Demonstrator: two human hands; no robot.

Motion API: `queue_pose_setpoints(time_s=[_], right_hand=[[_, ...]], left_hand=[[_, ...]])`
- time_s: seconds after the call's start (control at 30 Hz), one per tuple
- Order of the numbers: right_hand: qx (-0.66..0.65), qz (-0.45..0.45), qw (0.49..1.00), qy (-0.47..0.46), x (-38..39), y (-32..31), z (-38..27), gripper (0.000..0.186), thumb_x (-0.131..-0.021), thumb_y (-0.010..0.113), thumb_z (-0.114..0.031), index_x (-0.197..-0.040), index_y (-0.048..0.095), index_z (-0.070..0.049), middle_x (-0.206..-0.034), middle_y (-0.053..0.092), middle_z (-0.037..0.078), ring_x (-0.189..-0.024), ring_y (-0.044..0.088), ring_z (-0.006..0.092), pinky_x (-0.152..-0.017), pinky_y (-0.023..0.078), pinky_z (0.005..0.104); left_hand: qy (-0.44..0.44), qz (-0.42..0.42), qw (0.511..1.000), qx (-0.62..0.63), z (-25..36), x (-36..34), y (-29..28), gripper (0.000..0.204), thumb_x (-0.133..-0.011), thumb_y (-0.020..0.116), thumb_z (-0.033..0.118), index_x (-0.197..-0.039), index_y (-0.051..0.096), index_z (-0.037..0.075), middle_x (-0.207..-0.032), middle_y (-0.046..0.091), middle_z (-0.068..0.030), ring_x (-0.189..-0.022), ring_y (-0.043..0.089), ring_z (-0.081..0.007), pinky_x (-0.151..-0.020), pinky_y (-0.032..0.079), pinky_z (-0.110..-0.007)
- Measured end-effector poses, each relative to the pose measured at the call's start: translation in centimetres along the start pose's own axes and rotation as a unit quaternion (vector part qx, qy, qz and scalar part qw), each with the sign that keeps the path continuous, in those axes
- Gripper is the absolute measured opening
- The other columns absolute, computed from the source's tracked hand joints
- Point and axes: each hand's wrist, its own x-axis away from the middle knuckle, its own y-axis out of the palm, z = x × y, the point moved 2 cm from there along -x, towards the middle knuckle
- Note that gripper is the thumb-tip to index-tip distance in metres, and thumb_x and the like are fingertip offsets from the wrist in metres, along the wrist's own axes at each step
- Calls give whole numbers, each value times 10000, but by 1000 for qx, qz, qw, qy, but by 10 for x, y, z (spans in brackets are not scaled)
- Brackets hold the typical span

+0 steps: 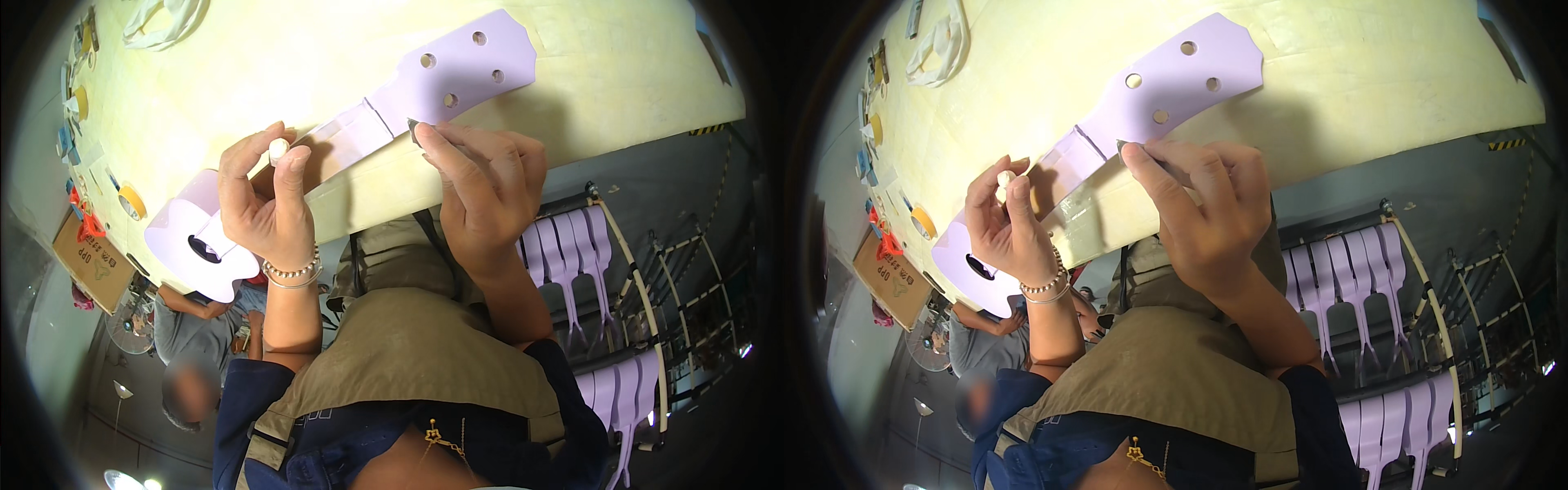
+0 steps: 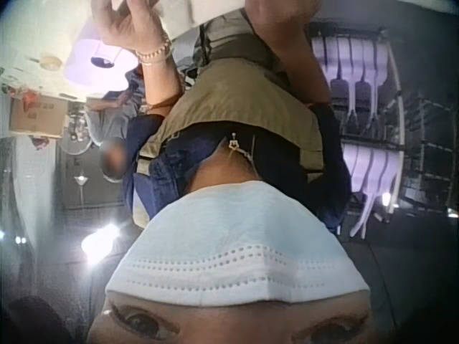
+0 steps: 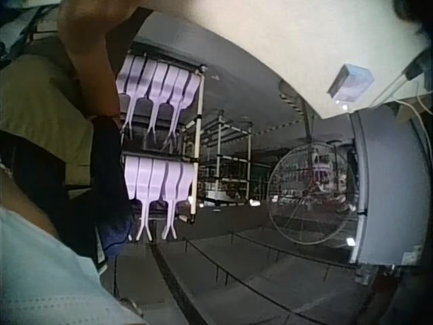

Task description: The person uses a utility knife to trim edges and a sanding block to smooth the surface of a purple guitar neck and body. The person places the finished parts on a nearby rack.

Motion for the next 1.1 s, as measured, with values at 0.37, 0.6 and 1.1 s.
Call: queue_pose_setpoints(time_s=[0.37, 0.6, 1.1], right_hand=[[-33, -19, 999, 38, -1, -3, -6, 251, -670, 645, 2, -880, 701, -124, -782, 598, -32, -703, 468, 174, -606, 401, 264], [-45, 0, 998, 44, 0, -1, 1, 288, -649, 627, 5, -896, 696, -125, -794, 598, -28, -713, 477, 179, -558, 410, 269], [-224, -21, 954, 197, 6, -12, 2, 214, -733, 638, 28, -918, 680, -70, -778, 589, 16, -708, 491, 160, -627, 409, 255]], left_hand=[[-1, -5, 1000, -15, 0, -1, 0, 188, -775, 653, -12, -953, 603, -40, -898, 584, -107, -785, 596, -153, -680, 494, -235], [16, -3, 1000, -12, 0, -2, 1, 189, -779, 646, -18, -959, 597, -44, -909, 579, -109, -793, 598, -154, -671, 503, -237], [-12, 12, 1000, 7, -1, -2, -2, 209, -804, 623, 8, -1004, 584, -42, -911, 586, -115, -797, 597, -163, -709, 496, -254]])
